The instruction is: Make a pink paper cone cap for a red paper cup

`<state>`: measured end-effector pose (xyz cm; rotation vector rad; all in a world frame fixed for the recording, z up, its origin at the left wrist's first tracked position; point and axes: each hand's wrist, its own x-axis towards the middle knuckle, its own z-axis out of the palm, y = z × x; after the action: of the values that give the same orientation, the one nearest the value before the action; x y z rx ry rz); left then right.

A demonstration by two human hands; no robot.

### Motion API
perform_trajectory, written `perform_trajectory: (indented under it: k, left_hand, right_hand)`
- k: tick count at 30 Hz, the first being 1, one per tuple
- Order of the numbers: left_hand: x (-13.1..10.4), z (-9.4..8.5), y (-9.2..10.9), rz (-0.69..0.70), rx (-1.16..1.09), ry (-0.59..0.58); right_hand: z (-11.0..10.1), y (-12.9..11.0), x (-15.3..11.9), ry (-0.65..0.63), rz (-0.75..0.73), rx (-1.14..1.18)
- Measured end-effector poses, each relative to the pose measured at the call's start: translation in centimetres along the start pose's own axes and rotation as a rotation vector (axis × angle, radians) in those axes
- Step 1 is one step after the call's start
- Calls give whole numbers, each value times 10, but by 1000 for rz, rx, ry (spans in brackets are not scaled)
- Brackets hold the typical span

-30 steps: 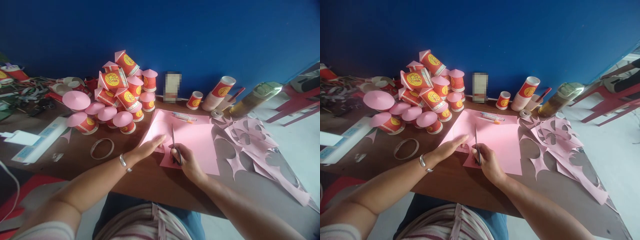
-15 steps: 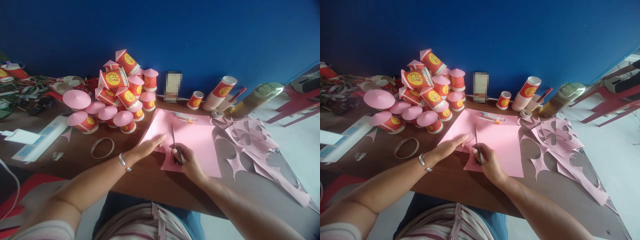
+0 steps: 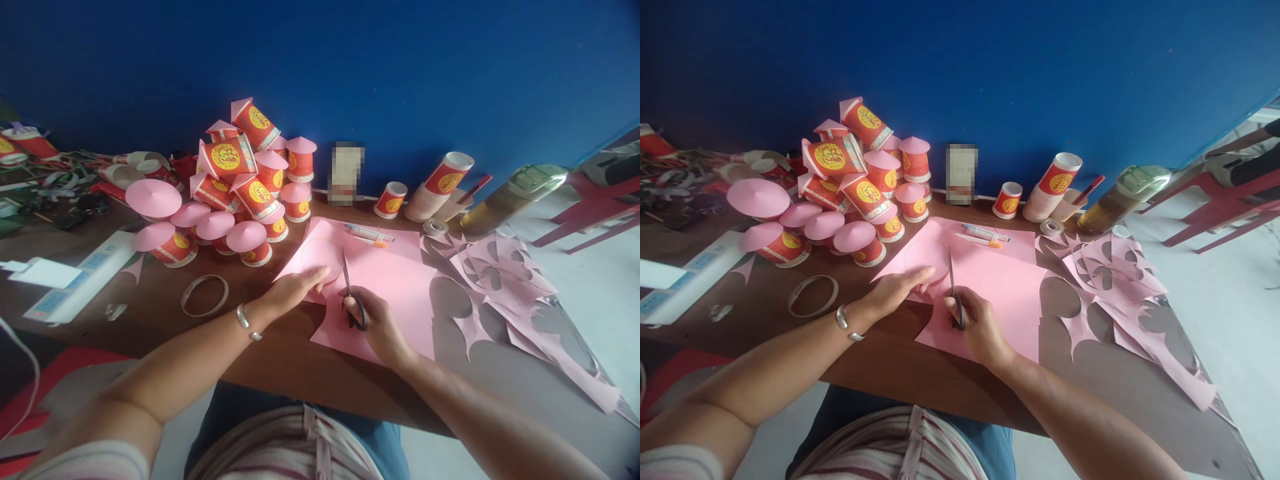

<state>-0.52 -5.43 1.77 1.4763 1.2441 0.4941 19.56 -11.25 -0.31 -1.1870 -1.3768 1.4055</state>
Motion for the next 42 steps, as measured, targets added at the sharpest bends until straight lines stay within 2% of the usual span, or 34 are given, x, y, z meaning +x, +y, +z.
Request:
perform_trajectory:
  k: [8,19,28,42]
  left_hand:
    - [0,-1,3,3,-63,83]
    - [-1,0,8,14,-126,114]
    - [5,2,-3,66,-237,158]
    - [12,2,-9,138,-322,204]
  right_hand:
    - [2,-3,0,13,34,50]
    - [2,-4,-2,18,29,59]
    - [2,-4,-2,22,53,72]
    - [1,-3,-3,16,49,61]
